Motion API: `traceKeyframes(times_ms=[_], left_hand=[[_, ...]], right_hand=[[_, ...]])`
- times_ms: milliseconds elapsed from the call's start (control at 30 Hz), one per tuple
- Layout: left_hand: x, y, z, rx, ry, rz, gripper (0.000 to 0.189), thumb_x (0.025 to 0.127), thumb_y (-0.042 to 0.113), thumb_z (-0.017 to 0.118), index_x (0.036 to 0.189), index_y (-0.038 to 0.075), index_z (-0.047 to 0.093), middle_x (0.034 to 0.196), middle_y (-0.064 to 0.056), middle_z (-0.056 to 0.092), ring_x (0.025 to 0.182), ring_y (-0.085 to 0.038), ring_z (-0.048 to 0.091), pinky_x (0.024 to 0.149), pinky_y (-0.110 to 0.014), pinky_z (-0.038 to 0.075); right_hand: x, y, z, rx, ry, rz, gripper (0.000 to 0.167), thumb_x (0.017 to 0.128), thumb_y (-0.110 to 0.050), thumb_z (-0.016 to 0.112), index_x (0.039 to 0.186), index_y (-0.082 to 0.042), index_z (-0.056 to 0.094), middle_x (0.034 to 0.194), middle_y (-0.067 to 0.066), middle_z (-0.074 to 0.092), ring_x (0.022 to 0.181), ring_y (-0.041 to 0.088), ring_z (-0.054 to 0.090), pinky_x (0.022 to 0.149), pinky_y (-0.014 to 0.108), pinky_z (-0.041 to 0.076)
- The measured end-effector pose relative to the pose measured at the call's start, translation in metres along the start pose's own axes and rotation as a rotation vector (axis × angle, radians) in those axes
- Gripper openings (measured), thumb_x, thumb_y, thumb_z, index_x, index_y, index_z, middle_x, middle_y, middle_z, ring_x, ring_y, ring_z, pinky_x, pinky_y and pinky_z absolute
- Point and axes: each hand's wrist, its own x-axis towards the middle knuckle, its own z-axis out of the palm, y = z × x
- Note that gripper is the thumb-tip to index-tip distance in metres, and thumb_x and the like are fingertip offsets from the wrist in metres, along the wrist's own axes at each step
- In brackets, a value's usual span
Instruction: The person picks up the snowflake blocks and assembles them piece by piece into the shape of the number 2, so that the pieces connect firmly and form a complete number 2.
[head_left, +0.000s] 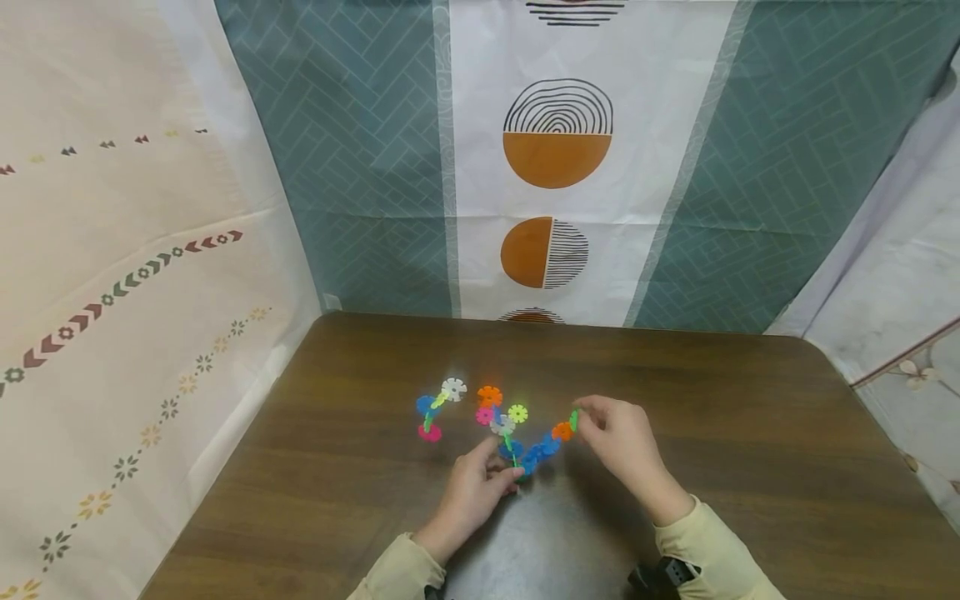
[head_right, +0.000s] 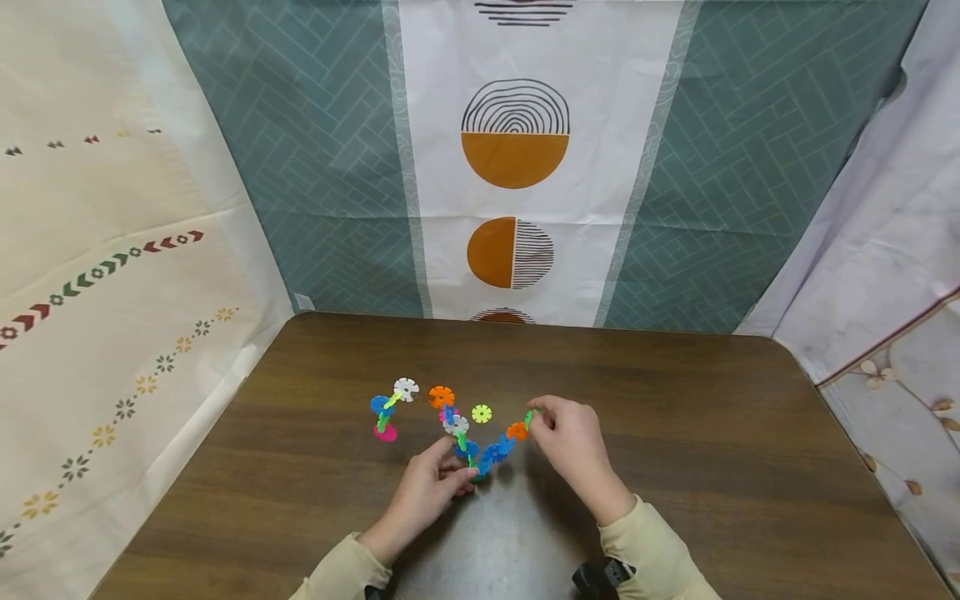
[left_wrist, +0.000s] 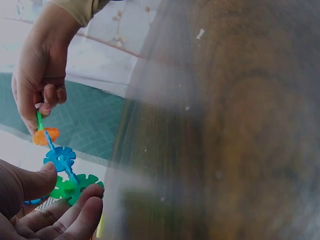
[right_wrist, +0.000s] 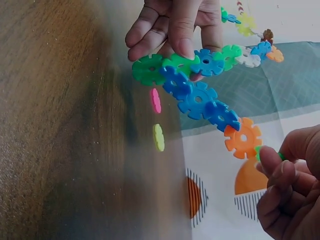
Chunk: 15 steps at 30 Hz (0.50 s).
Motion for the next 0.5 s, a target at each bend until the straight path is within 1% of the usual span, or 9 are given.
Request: traceKeyframes(times_ms=[167, 267, 367, 500], left_hand=[[0.000, 0.002, 0.001, 0.013, 0.009, -0.006, 0.018, 0.087, 0.006, 0.072, 0.096, 0.002, 0.057, 0.082, -0.012, 0.073, 0.066, -0.021, 0.070, 0.061, -0.021, 0.055], [0.000, 0.003, 0.002, 0.011, 0.010, -0.008, 0.018, 0.087, 0.005, 0.072, 0.097, 0.001, 0.058, 0.080, -0.013, 0.073, 0.065, -0.022, 0.069, 0.060, -0.022, 0.054], [0.000, 0.003, 0.003, -0.004, 0.007, -0.018, 0.018, 0.087, 0.005, 0.072, 0.096, 0.001, 0.057, 0.080, -0.013, 0.072, 0.065, -0.023, 0.069, 0.059, -0.022, 0.054], [0.000, 0.002, 0.003, -0.032, 0.008, -0.026, 0.019, 0.087, 0.005, 0.072, 0.093, 0.000, 0.054, 0.080, -0.015, 0.072, 0.065, -0.024, 0.069, 0.059, -0.022, 0.055]], right_hand=[[0.001, 0.001, 0.001, 0.012, -0.043, 0.026, 0.022, 0.088, -0.005, 0.059, 0.106, -0.002, 0.071, 0.057, -0.004, 0.056, 0.046, 0.013, 0.041, 0.043, 0.025, 0.033], [0.001, 0.002, 0.001, 0.049, -0.075, 0.037, 0.022, 0.092, -0.006, 0.058, 0.110, -0.001, 0.070, 0.058, 0.000, 0.058, 0.043, 0.013, 0.040, 0.040, 0.025, 0.031], [0.001, 0.005, 0.002, 0.117, -0.111, 0.056, 0.024, 0.098, -0.013, 0.058, 0.117, -0.002, 0.067, 0.063, 0.005, 0.062, 0.042, 0.015, 0.042, 0.039, 0.026, 0.034], [0.002, 0.011, 0.003, 0.249, -0.161, 0.090, 0.031, 0.100, -0.023, 0.057, 0.124, -0.004, 0.063, 0.071, 0.013, 0.065, 0.043, 0.016, 0.044, 0.040, 0.027, 0.038]])
